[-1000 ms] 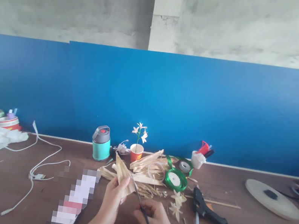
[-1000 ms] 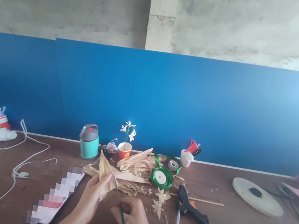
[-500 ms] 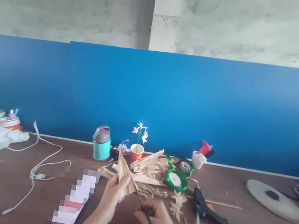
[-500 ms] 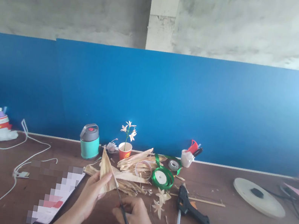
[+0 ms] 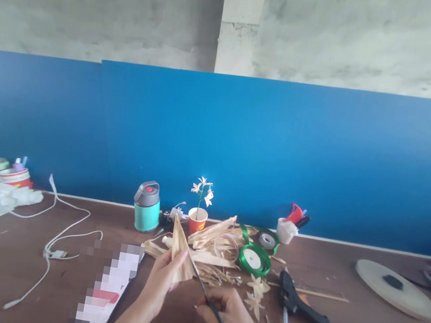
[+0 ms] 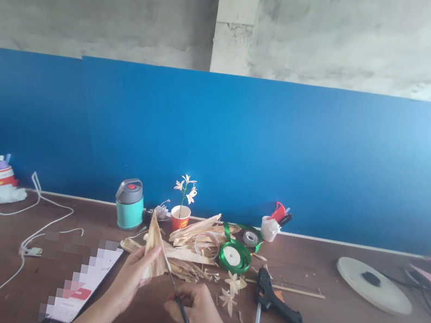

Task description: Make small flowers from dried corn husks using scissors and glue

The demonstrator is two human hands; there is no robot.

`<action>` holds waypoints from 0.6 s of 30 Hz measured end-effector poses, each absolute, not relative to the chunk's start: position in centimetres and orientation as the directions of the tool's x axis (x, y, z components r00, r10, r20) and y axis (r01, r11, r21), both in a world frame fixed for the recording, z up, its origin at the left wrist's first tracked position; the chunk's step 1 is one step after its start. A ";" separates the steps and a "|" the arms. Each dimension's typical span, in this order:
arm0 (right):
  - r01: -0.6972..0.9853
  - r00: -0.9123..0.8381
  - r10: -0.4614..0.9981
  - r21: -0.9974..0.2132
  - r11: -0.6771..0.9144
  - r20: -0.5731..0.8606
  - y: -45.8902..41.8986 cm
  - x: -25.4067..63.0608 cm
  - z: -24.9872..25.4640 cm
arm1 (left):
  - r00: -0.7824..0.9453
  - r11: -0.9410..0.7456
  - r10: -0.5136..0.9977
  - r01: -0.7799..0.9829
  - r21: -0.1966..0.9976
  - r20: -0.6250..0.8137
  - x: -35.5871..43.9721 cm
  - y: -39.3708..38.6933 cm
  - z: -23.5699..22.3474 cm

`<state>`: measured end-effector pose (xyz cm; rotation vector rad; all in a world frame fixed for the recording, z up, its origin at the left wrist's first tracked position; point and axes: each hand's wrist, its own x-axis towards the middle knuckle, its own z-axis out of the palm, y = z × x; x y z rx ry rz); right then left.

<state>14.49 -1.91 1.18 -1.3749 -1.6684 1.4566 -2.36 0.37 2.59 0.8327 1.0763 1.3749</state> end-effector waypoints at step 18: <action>0.394 -0.370 0.899 -0.916 -0.079 -0.236 -1.4 15.7 0.7 | -0.044 0.109 0.991 -0.257 0.960 -0.124 -3.2 0.6 2.3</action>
